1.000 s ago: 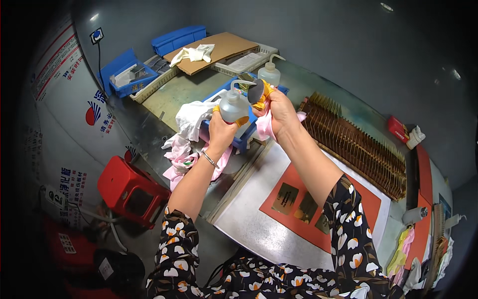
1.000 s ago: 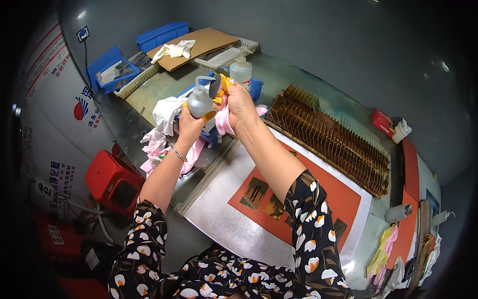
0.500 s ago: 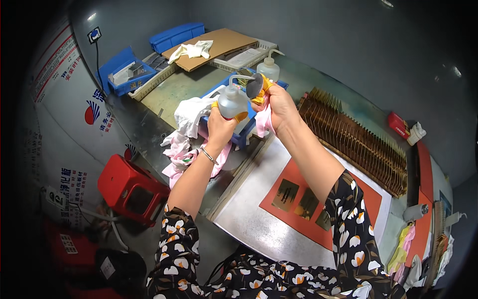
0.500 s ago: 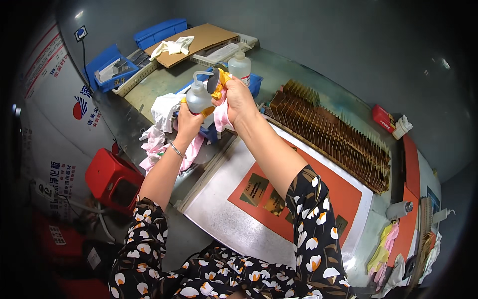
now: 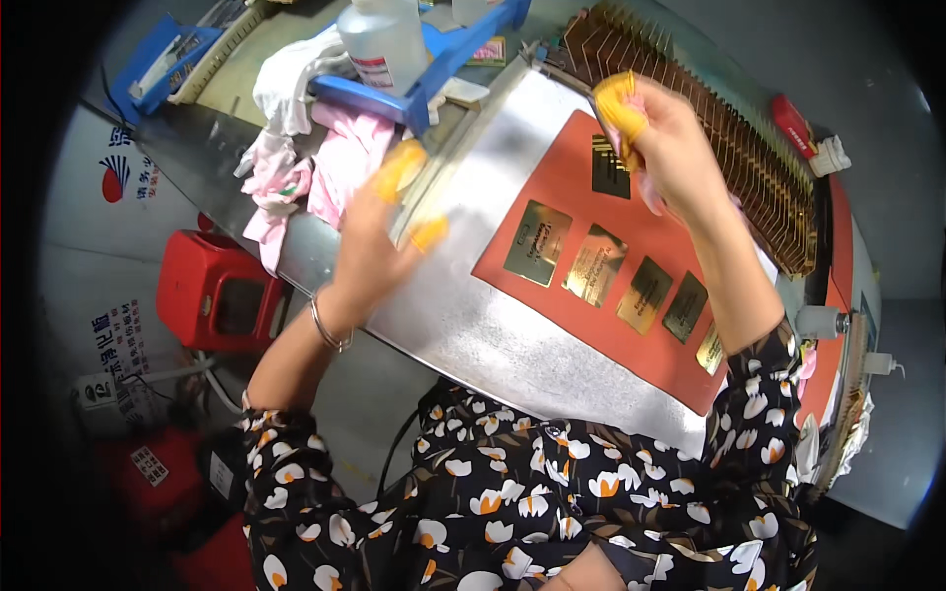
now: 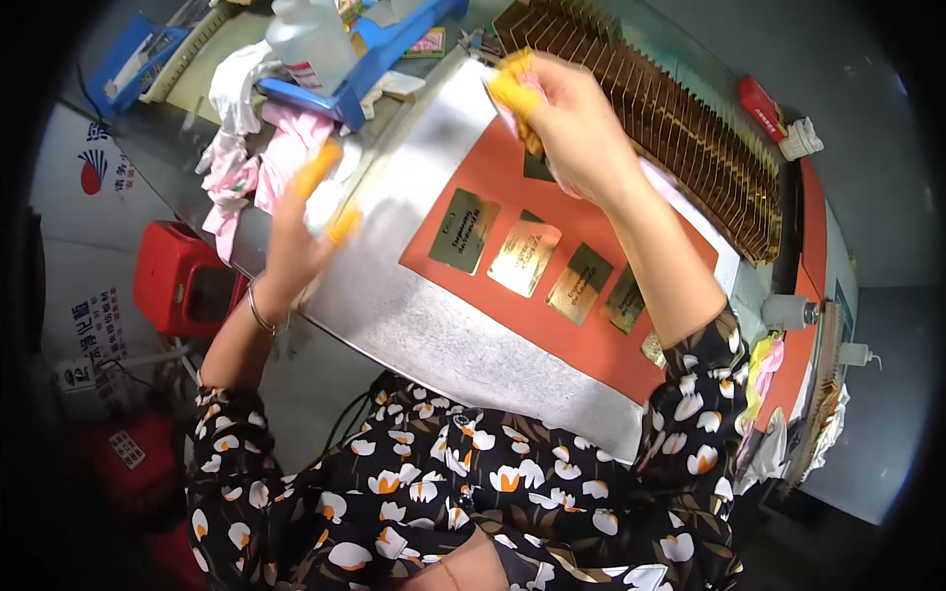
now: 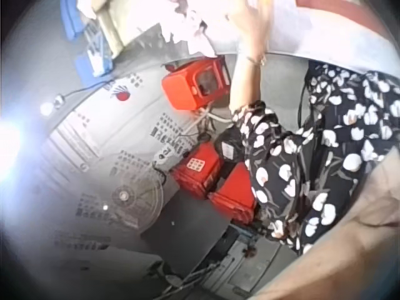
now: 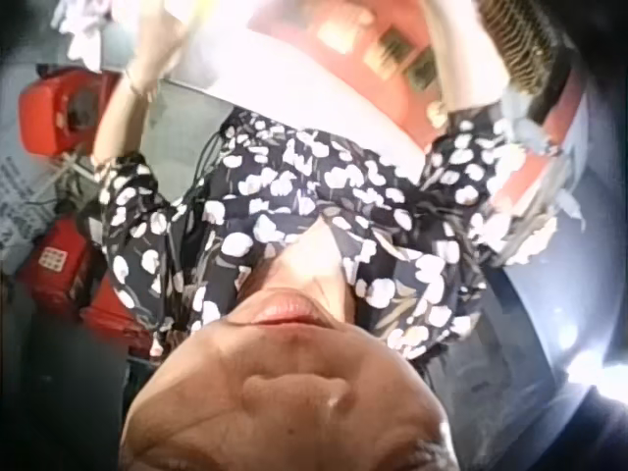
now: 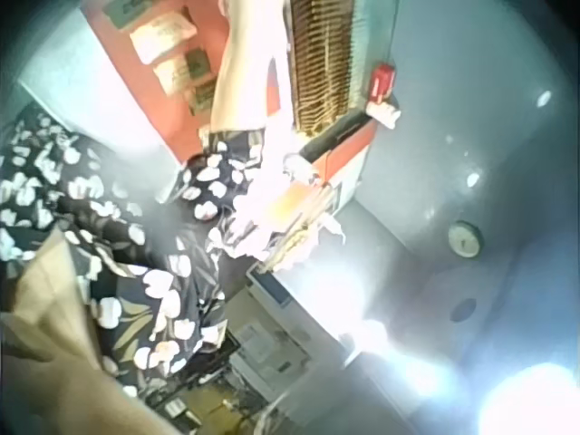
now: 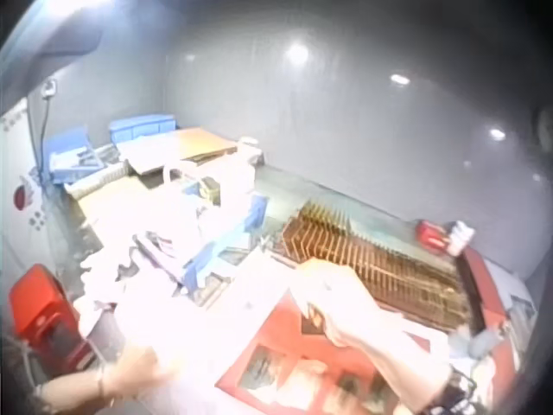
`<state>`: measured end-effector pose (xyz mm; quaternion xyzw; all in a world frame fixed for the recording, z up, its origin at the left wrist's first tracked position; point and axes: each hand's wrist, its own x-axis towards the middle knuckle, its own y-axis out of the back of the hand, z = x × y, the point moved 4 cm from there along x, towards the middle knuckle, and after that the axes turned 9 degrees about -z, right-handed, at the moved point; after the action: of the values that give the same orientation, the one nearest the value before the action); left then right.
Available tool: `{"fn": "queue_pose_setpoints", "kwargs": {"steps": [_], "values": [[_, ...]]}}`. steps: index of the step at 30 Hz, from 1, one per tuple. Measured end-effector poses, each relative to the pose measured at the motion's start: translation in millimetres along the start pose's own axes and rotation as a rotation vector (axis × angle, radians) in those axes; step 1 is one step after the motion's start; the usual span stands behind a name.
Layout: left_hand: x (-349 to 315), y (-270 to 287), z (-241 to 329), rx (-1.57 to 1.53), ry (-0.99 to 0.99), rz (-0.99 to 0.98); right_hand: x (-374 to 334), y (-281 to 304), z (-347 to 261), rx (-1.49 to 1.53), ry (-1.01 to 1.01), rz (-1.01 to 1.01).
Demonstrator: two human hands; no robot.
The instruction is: The person repeatedly wipes small rectangular cards with a cloth, applying liquid from a bottle to the cloth between wipes. The cards are placed on a red mat and handled one at a time.
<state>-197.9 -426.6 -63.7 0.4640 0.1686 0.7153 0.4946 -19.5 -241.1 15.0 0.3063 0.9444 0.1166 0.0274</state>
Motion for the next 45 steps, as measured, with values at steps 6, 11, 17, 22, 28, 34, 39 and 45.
{"fn": "queue_pose_setpoints", "kwargs": {"steps": [6, 11, 17, 22, 28, 34, 39, 45], "values": [[-37, -49, 58, 0.039, -0.022, -0.518, -46, -33, 89, -0.598, 0.068, -0.149], [-38, -56, 59, 0.166, -0.014, -0.531, -29, -62, 97, -0.846, 0.138, -0.176], [-38, -55, 61, 0.194, 0.011, -0.539, -12, -55, 93, -0.88, 0.261, -0.128], [-39, -57, 61, 0.194, 0.017, -0.537, -26, -61, 90, -0.802, 0.185, -0.229], [-40, -57, 61, 0.203, 0.021, -0.518, -55, -69, 89, -0.82, 0.413, -0.375], [-42, -58, 61, 0.227, 0.018, -0.542, -61, -68, 87, -0.813, 0.373, -0.319], [-39, -55, 65, 0.203, 0.019, -0.523, -16, -39, 96, -0.892, 0.162, -0.082], [-45, -51, 58, 0.122, 0.01, -0.417, -21, -65, 101, -0.838, 0.025, -0.229]]}}
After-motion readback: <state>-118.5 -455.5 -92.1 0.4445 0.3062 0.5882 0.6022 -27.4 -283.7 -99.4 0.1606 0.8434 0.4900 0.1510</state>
